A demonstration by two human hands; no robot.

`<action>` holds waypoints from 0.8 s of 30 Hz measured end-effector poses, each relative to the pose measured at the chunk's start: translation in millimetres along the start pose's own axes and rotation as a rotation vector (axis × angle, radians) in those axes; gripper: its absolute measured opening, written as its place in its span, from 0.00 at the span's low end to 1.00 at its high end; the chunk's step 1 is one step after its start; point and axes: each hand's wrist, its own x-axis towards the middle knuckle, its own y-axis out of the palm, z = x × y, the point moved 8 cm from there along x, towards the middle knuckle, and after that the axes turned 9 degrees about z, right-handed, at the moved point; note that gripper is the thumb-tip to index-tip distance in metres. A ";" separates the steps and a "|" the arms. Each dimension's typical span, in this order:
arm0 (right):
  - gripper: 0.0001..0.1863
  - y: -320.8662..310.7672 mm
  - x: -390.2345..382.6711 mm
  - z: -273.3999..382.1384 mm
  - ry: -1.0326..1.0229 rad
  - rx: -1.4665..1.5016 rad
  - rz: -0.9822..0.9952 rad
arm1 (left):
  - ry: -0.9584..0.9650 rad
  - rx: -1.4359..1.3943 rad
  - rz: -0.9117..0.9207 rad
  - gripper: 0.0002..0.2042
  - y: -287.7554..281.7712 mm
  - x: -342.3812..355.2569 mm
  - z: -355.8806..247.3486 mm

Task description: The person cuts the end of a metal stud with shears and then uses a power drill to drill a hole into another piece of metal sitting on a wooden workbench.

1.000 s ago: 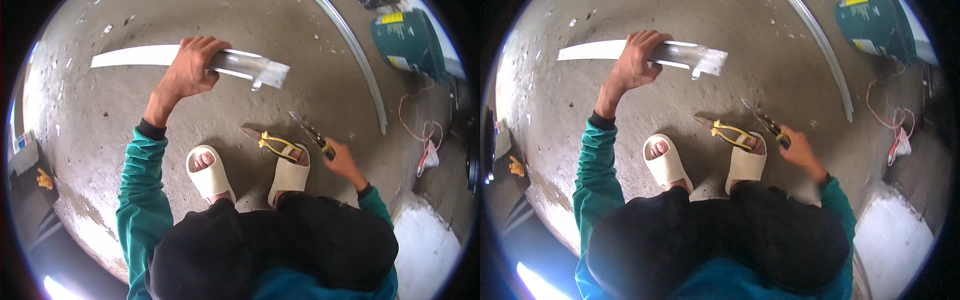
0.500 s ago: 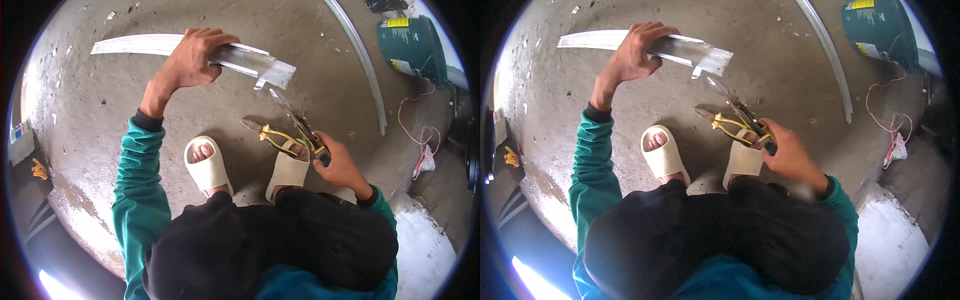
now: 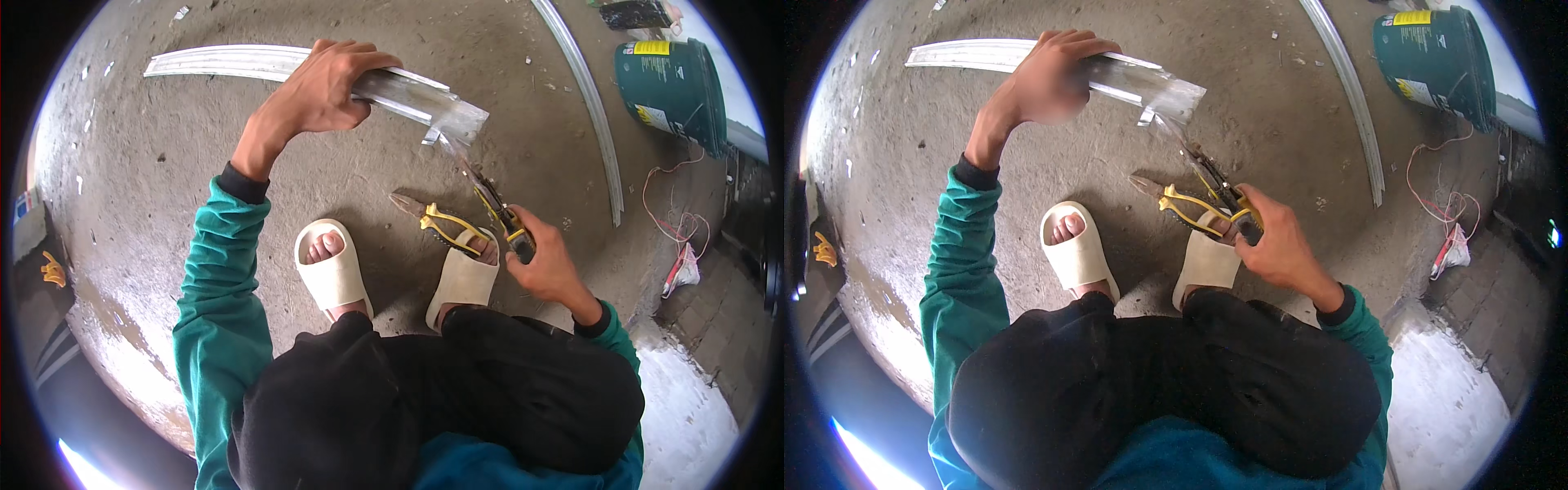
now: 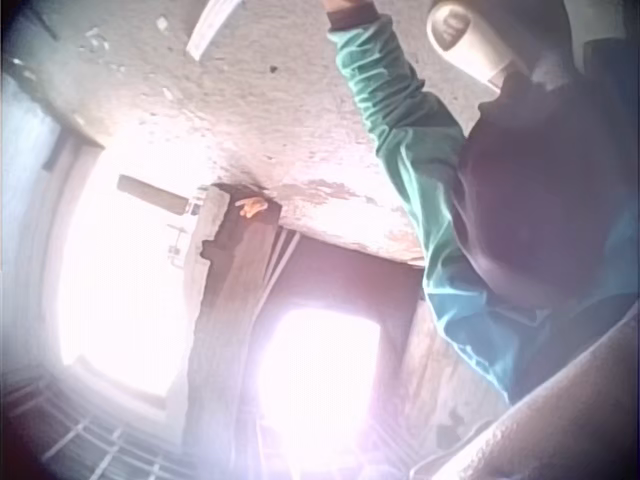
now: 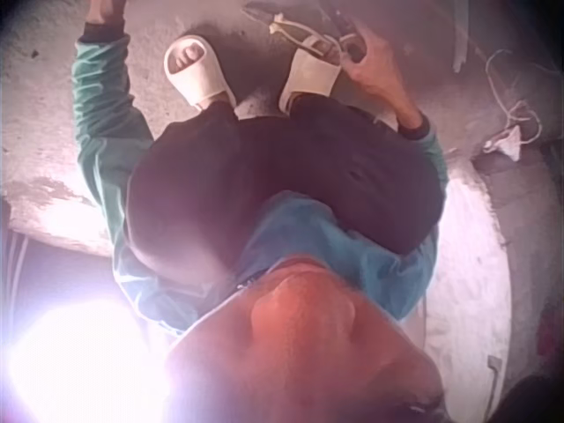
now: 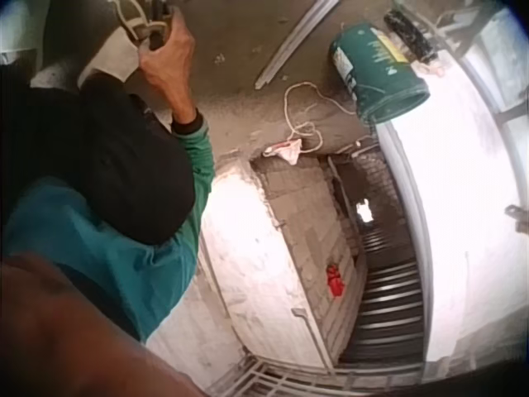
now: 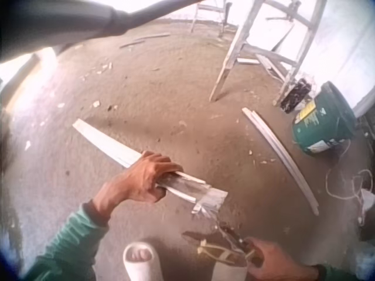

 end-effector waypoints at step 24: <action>0.26 -0.5 8.8 -4.1 -0.006 -0.006 -0.050 | -0.006 -0.016 0.028 0.29 5.8 4.9 0.6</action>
